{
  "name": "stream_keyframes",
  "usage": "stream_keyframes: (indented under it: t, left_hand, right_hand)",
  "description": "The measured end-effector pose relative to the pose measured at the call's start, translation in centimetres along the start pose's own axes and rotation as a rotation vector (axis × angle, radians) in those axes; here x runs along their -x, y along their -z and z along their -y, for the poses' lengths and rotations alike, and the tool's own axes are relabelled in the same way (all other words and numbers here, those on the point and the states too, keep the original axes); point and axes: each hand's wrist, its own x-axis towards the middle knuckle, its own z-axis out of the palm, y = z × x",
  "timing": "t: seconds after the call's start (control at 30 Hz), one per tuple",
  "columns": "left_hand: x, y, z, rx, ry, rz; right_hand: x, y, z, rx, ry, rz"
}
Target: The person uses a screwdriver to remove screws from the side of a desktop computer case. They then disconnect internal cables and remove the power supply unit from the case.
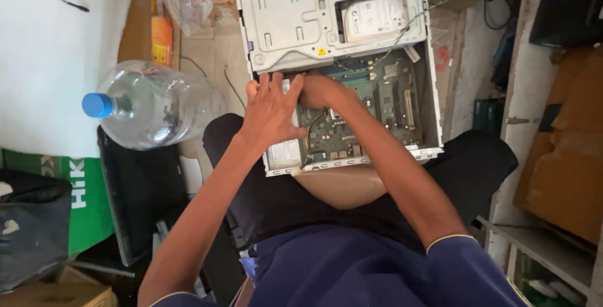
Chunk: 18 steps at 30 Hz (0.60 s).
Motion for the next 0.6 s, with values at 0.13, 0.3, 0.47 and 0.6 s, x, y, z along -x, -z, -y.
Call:
stream_keyframes:
  t: [0.13,0.3,0.47,0.6]
  left_hand:
    - [0.0,-0.2,-0.1,0.010,-0.001,-0.029]
    - [-0.6,0.0,-0.1,0.019,0.021,0.007]
    - [-0.7,0.3,-1.0,0.038,0.027,-0.054]
    - [-0.1,0.7,-0.8,0.091,-0.084,-0.134]
  right_hand:
    - [2.8,0.3,0.1,-0.198,0.112,-0.230]
    - [6.6,2.2,1.4,-0.290,0.129,-0.416]
    - [9.0,2.4,2.4,-0.434,-0.015,-0.451]
    - [10.0,2.1,3.7,-0.416,0.049,-0.606]
